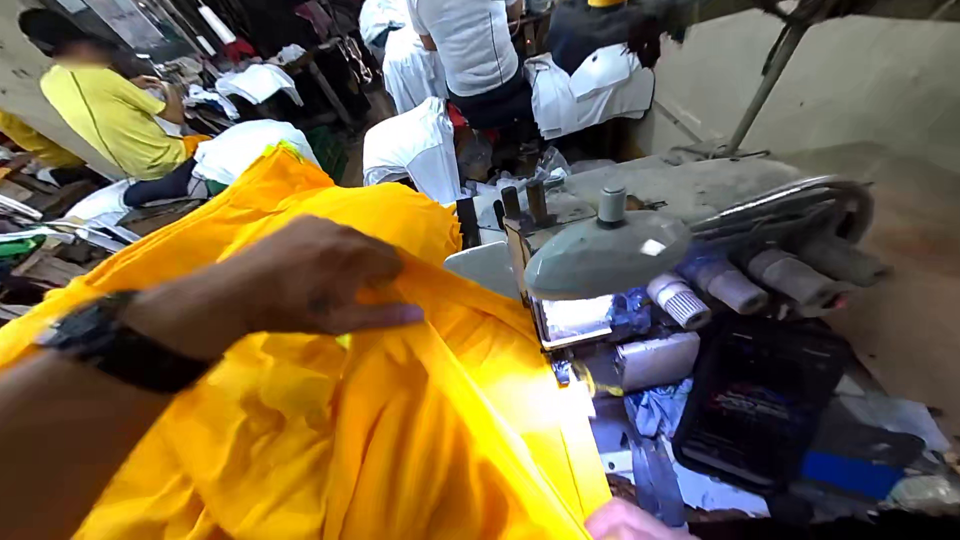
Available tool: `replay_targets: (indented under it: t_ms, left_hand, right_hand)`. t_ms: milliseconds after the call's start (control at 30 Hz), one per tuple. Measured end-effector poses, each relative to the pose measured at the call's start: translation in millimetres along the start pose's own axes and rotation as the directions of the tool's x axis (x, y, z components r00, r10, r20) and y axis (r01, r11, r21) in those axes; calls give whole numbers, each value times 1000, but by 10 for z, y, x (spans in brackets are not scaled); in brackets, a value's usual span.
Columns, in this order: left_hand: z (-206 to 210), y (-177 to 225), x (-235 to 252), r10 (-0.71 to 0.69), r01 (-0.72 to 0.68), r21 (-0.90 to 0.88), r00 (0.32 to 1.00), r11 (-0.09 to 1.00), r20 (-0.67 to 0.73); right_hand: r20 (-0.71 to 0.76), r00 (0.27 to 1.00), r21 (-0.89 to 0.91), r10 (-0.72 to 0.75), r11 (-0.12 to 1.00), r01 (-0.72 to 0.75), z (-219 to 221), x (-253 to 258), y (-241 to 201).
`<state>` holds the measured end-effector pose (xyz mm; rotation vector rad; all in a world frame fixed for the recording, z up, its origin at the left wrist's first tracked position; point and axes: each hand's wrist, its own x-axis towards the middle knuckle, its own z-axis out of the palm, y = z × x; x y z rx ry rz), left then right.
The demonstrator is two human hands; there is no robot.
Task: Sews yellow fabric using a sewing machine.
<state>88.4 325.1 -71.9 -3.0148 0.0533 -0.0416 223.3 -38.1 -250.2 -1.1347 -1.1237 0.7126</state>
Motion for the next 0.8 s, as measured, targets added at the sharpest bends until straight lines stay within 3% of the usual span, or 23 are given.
replay_targets:
  t_ms: [100, 233, 367, 500, 600, 700, 800]
  left_hand:
    - [-345, -348, 150, 57, -57, 32, 998, 998, -23]
    - [-936, -229, 315, 11, -14, 20, 990, 1000, 139]
    - [-784, -128, 55, -71, 39, -217, 987, 975, -142]
    - [-562, -19, -130, -162, 55, -353, 945, 934, -283]
    - [-639, 105, -95, -213, 159, -271, 960, 949, -180]
    - [-775, 230, 103, -123, 118, -123, 992, 985, -31]
    - [-768, 346, 136, -47, 38, -73, 991, 997, -122]
  right_hand:
    - [-11, 999, -5, -40, 999, 40, -62, 436, 25]
    - [-24, 996, 24, -81, 996, 82, -111, 731, 122]
    - [-25, 997, 29, -78, 996, 79, -122, 730, 112]
    - [-19, 995, 49, -98, 994, 99, -106, 721, 119]
    - [-8, 995, 55, -95, 994, 96, -112, 709, 123]
    - [-4, 995, 49, -99, 994, 99, -115, 706, 133]
    - [-2, 993, 63, -115, 991, 115, -120, 726, 137]
